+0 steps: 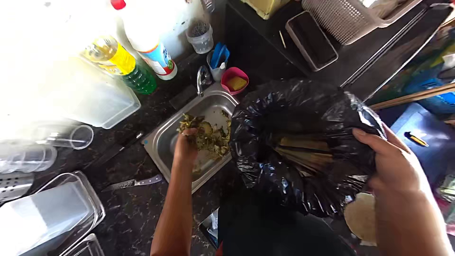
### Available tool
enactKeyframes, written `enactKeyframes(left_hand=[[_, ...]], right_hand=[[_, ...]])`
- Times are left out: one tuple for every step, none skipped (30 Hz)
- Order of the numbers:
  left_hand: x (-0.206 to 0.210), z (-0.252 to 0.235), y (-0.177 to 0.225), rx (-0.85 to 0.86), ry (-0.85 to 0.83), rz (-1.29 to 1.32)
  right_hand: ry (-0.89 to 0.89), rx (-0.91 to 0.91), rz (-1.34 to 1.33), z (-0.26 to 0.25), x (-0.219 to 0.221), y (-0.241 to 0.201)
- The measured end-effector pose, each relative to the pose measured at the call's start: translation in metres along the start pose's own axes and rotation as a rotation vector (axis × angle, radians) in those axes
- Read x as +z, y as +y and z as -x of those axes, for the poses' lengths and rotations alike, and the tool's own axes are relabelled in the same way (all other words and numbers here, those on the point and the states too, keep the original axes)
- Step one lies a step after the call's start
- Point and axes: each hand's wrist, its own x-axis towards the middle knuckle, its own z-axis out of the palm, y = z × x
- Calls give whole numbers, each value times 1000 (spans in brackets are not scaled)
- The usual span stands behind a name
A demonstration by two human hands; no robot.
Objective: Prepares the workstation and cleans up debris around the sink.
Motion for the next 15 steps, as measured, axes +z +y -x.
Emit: enactKeyframes(left_hand=[[14, 19, 20, 33, 43, -4], [30, 37, 38, 73, 63, -29], [46, 54, 53, 113, 53, -47], [61, 69, 66, 155, -8, -51], [73, 82, 78, 191, -115, -52], [88, 95, 88, 225, -221, -58], [106, 107, 96, 258, -312, -72], [126, 118, 101, 285, -369, -70], [148, 128, 101, 297, -402, -69], [167, 133, 98, 278, -453, -85], [185, 135, 91, 243, -518, -122], [201, 134, 81, 217, -572, -184], [215, 129, 67, 192, -635, -290], [227, 121, 52, 166, -714, -449], [237, 112, 36, 152, -775, -664]], right_hand=[[-5, 11, -13, -2, 4, -2], [-12, 20, -37, -4, 6, -3], [-24, 23, -70, -6, 5, -4], [-46, 27, -105, -9, 3, -4], [-74, 30, -145, -13, 1, -2], [-98, 36, -177, -17, -1, -1], [-121, 43, -207, -20, -3, 0], [-139, 47, -235, -24, -4, 1], [-152, 52, -259, -27, -5, 1], [-163, 58, -272, -29, -7, 2], [-176, 61, -281, -31, -8, 3], [-180, 64, -291, -32, -10, 3], [-181, 67, -300, -34, -13, 2], [-175, 75, -307, -35, -15, 2], [-166, 81, -317, -35, -17, 1]])
